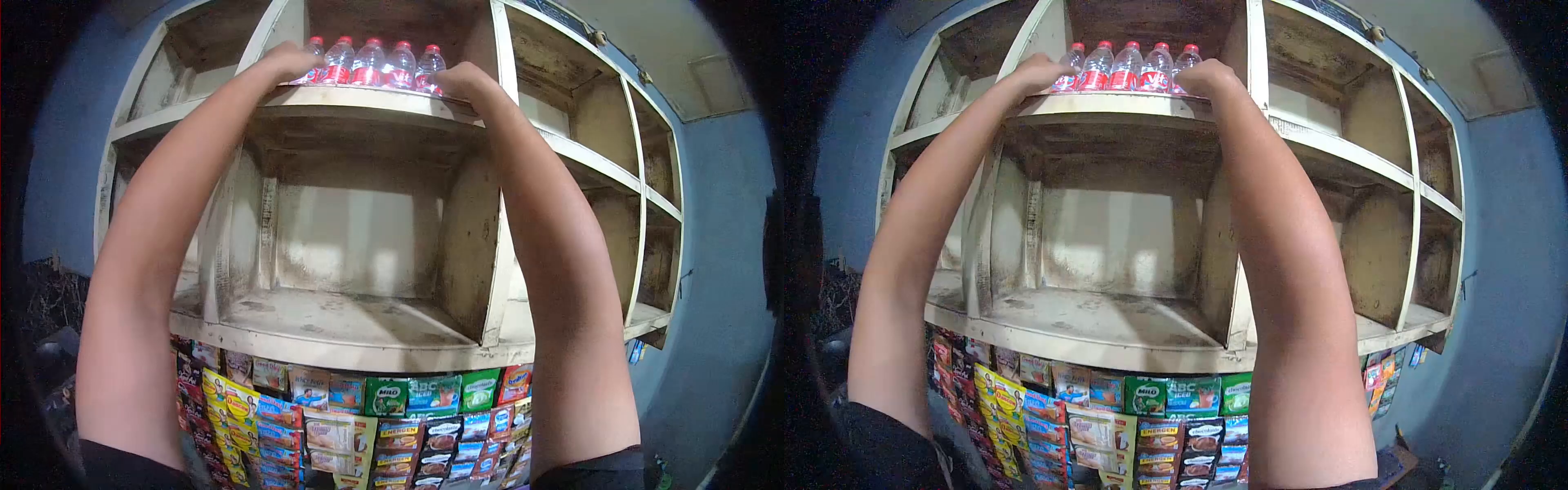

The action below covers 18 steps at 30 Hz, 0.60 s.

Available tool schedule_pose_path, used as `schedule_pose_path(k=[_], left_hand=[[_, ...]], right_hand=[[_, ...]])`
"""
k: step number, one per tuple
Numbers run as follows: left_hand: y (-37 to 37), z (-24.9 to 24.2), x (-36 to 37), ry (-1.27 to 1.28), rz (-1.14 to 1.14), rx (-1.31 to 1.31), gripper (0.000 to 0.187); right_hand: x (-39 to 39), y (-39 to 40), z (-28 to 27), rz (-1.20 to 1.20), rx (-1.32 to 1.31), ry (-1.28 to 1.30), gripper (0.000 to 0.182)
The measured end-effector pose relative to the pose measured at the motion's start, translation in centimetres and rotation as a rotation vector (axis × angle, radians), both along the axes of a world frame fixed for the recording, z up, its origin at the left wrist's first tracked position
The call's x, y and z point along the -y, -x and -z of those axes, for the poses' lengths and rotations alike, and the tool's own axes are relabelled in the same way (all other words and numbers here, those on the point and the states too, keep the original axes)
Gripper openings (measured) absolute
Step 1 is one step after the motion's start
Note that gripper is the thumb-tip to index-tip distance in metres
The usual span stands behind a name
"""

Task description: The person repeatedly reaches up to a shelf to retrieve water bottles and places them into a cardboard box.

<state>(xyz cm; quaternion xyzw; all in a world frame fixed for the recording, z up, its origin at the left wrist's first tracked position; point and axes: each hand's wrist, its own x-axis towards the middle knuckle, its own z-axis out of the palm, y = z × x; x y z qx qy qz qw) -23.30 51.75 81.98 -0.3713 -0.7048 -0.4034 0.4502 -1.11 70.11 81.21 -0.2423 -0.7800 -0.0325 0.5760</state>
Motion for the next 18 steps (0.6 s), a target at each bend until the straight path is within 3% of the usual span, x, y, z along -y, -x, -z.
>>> schedule_pose_path(k=[3, 7, 9, 10, 12, 15, 18], left_hand=[[1.8, -2.0, -1.1, 0.098, 0.149, 0.152, 0.082], [2.5, -2.7, -2.0, 0.256, 0.201, 0.206, 0.089], [4.7, -4.5, -2.4, 0.412, 0.251, 0.271, 0.095], [6.2, -5.6, -3.0, 0.357, 0.194, 0.25, 0.086], [2.4, -3.0, -1.9, 0.411, 0.118, 0.222, 0.08], [2.3, -2.6, -2.2, 0.459, 0.012, 0.179, 0.071], [3.1, -3.4, -2.3, 0.47, -0.084, 0.149, 0.07]], right_hand=[[0.5, 0.6, -0.6, 0.061, 0.271, 0.02, 0.059], [-1.6, 1.7, -1.8, 0.136, 0.335, -0.051, 0.075], [-3.0, 2.6, -3.8, 0.113, 0.484, 0.059, 0.077], [-6.4, 3.8, -6.4, 0.024, 0.379, 0.179, 0.077], [-3.1, 2.3, -4.0, 0.077, 0.387, 0.149, 0.074], [-2.6, 2.5, -2.6, 0.173, 0.283, 0.048, 0.067], [-2.3, 2.4, -2.9, 0.136, 0.475, 0.161, 0.082]])
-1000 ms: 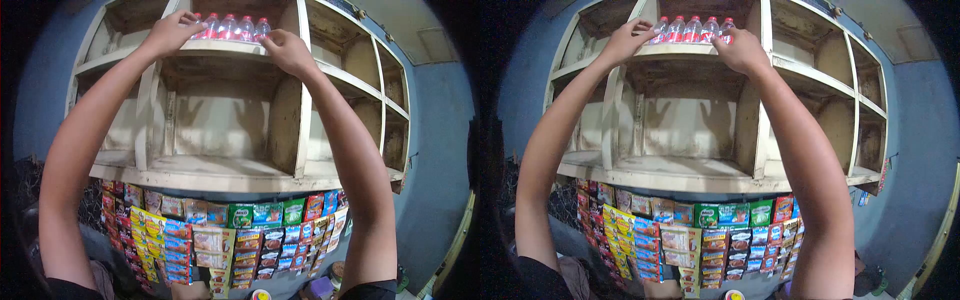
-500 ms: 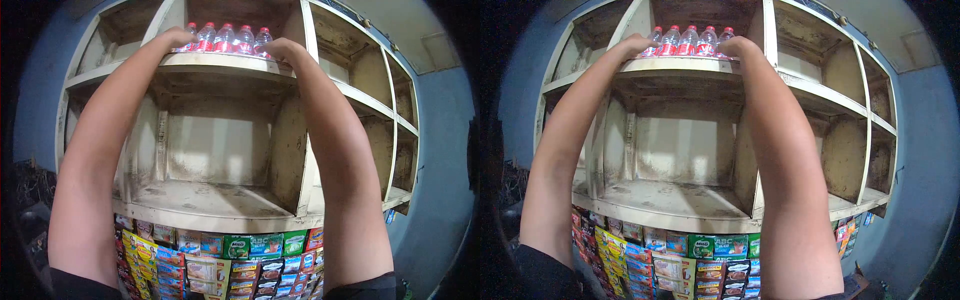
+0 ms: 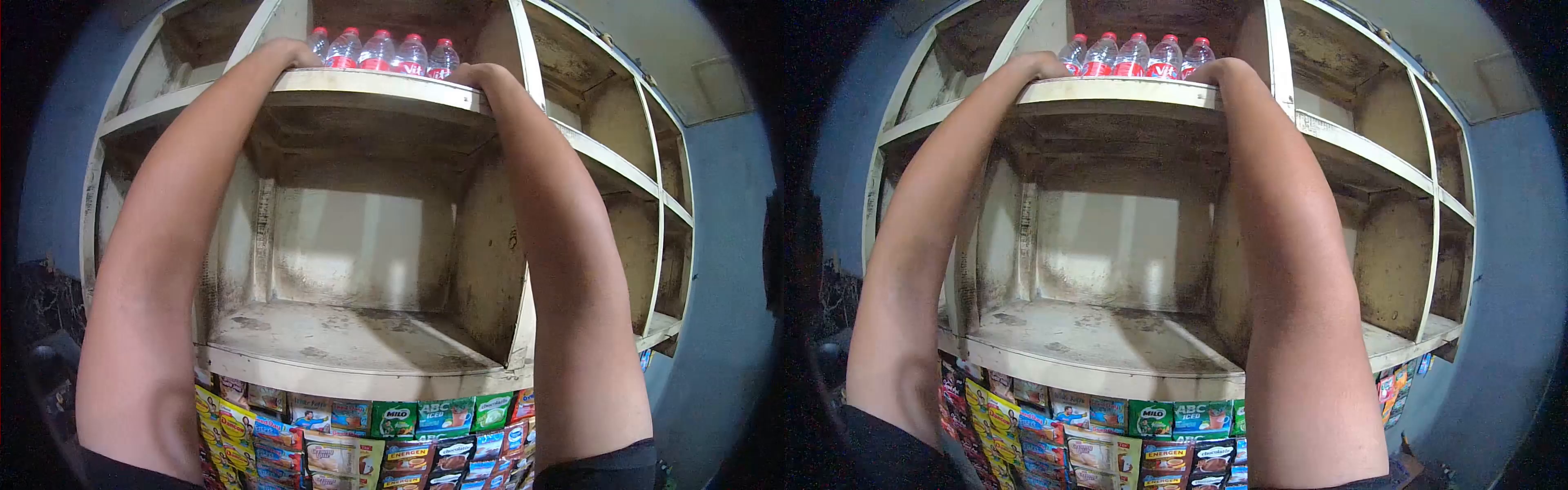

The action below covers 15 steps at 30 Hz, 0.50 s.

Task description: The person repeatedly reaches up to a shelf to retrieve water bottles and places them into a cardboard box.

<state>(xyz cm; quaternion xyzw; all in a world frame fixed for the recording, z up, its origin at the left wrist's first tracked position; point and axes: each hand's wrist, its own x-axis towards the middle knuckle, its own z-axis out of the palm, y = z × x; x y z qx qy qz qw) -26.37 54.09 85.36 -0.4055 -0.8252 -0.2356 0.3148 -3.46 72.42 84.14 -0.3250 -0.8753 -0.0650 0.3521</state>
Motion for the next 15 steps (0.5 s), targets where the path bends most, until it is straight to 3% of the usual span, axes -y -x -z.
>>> schedule_pose_path(k=[1, 3, 5, 7, 8, 9, 10, 11, 15], left_hand=[[-0.1, -0.1, -0.2, 0.012, -0.025, -0.013, 0.071], [-0.2, -0.6, -0.8, -0.018, -0.132, -0.174, 0.072], [-0.3, -0.5, -1.2, -0.051, -0.221, -0.318, 0.072], [-1.0, -1.1, -1.4, -0.094, -0.266, -0.443, 0.067], [-2.2, -0.5, -1.2, -0.09, -0.266, -0.45, 0.067], [-3.4, 0.0, -0.9, -0.041, -0.22, -0.286, 0.063], [-4.5, 0.7, -0.9, 0.012, -0.172, -0.118, 0.058], [-3.8, -0.1, -1.7, 0.015, -0.168, -0.121, 0.058], [0.0, -3.4, -4.0, 0.081, -0.225, -0.145, 0.055]], right_hand=[[0.3, 0.1, 0.1, 0.007, 0.053, 0.024, 0.088], [0.3, 0.6, 0.9, 0.041, -0.301, -0.155, 0.084], [0.2, 0.3, 0.9, 0.013, -0.294, -0.099, 0.09], [0.0, -0.1, 0.9, -0.069, -0.12, -0.144, 0.086], [0.2, -0.3, 1.0, -0.046, -0.012, -0.205, 0.084], [0.0, -0.1, 0.7, -0.044, -0.022, -0.202, 0.084], [-0.2, 0.1, 0.4, -0.064, -0.105, -0.05, 0.076], [-0.9, 0.4, -0.2, -0.079, -0.2, 0.093, 0.07], [-2.5, 1.0, -1.1, -0.151, -0.128, -0.093, 0.064]])
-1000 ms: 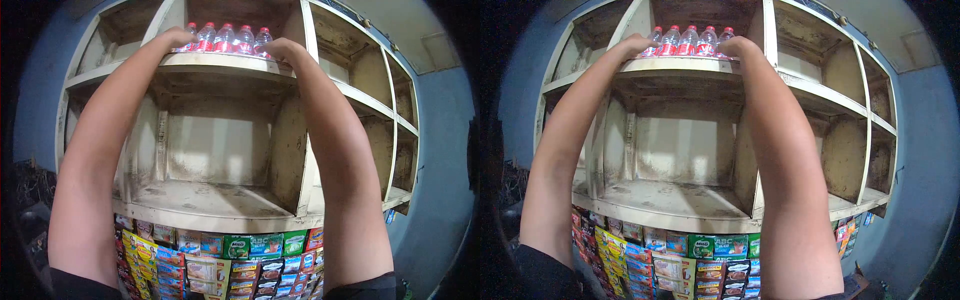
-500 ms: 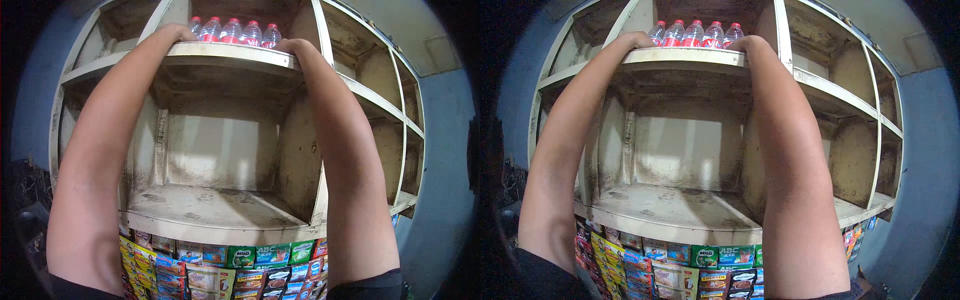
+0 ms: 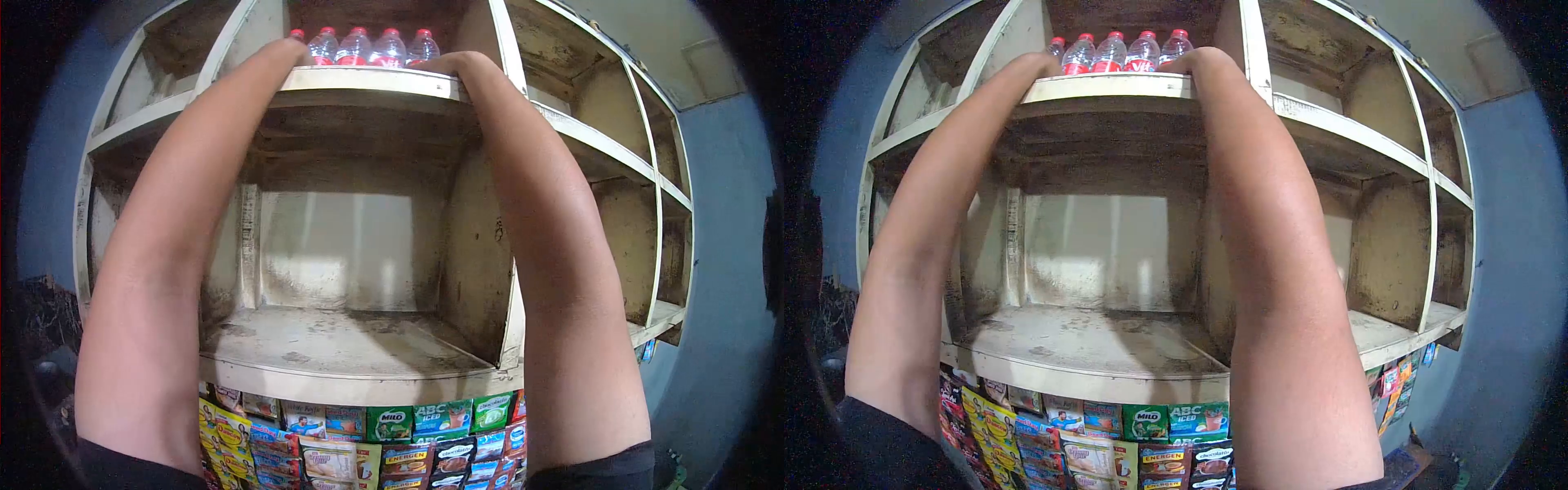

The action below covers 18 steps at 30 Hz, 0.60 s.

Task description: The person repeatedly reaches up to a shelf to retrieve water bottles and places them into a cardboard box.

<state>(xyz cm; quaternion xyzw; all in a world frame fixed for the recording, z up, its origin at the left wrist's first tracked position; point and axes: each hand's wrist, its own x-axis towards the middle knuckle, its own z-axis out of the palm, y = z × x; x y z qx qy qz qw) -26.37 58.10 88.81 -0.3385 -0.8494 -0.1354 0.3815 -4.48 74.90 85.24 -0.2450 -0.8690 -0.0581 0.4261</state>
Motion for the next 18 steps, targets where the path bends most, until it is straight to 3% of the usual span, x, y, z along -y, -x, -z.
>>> schedule_pose_path(k=[6, 9, 12, 13, 18], left_hand=[[0.9, 0.0, -0.2, -0.033, -0.101, -0.051, 0.054], [0.8, 0.6, 0.1, -0.027, -0.113, -0.068, 0.055], [0.3, 1.3, 0.6, -0.035, -0.119, -0.1, 0.056], [-0.1, 1.7, 0.7, -0.035, -0.123, -0.119, 0.056], [-4.1, 4.1, 1.5, -0.216, -0.047, -0.438, 0.058]], right_hand=[[-1.5, -0.2, -1.9, -0.088, 0.061, -0.196, 0.058], [-1.7, 0.4, -2.2, 0.099, 0.035, -0.382, 0.059], [-2.6, 1.2, -2.4, -0.013, -0.202, -0.332, 0.058], [-2.5, 1.2, -2.6, 0.041, -0.161, -0.306, 0.058], [-2.6, 0.3, -3.2, -0.001, -0.129, -0.419, 0.053]])
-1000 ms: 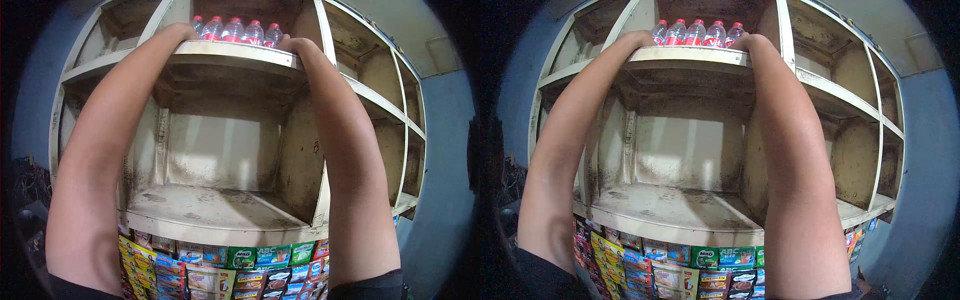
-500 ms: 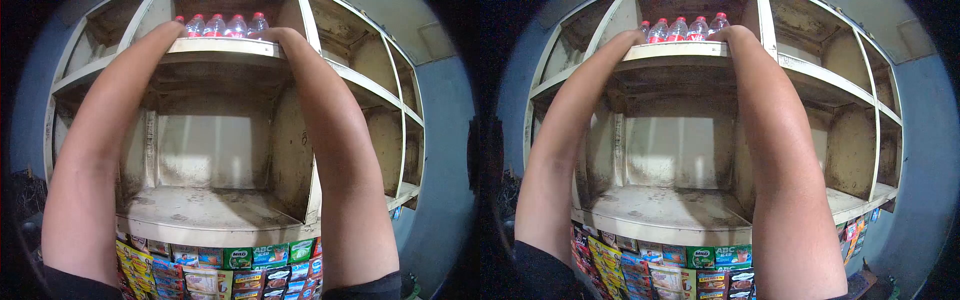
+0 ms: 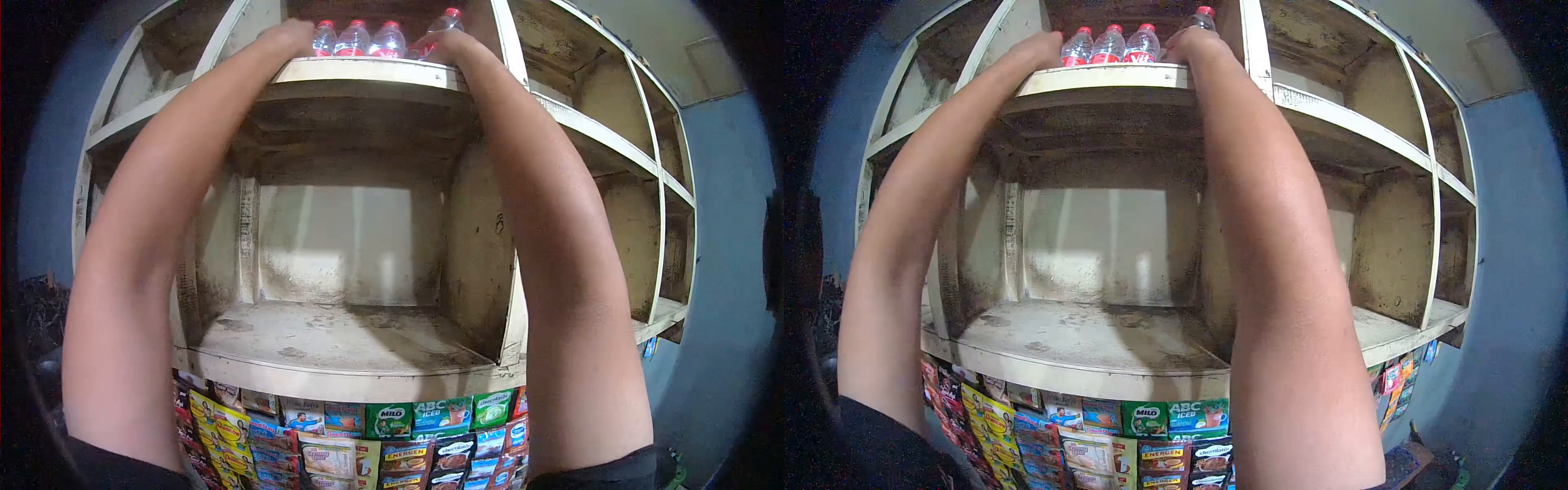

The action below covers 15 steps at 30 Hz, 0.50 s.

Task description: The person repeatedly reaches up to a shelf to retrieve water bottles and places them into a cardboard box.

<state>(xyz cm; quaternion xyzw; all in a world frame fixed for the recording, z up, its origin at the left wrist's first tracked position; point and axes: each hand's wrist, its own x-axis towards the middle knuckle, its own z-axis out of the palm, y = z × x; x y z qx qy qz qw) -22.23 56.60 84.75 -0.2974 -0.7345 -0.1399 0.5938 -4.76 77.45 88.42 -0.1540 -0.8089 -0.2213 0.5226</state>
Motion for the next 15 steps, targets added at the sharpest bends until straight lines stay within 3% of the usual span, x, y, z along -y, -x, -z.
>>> schedule_pose_path(k=[1, 3, 6, 8, 9, 12, 15], left_hand=[[-1.6, 0.8, 0.1, -0.101, 0.112, -0.1, 0.06], [-3.8, -0.3, -0.8, -0.12, 0.322, -0.053, 0.057], [-7.8, 0.3, -2.9, 0.032, 0.33, 0.093, 0.055], [-7.7, -0.7, -5.3, 0.083, 0.329, 0.174, 0.055], [-7.8, -1.2, -6.6, 0.131, 0.328, 0.259, 0.055], [-7.5, -2.1, -7.5, 0.136, 0.278, 0.262, 0.054], [-6.4, -3.7, -8.0, 0.16, 0.205, 0.286, 0.052]], right_hand=[[1.9, -0.9, 1.8, 0.066, -0.045, -0.022, 0.059], [3.1, -1.3, 2.7, 0.131, -0.101, -0.039, 0.064], [2.1, -0.4, 1.6, 0.163, -0.143, -0.014, 0.059], [1.0, 0.4, 1.1, 0.012, -0.335, -0.072, 0.054], [1.6, -0.4, 2.1, -0.215, -0.273, 0.076, 0.052], [4.3, -1.3, 4.9, -0.226, -0.445, 0.064, 0.045], [5.4, -3.7, 6.7, -0.393, -0.358, 0.049, 0.038]])
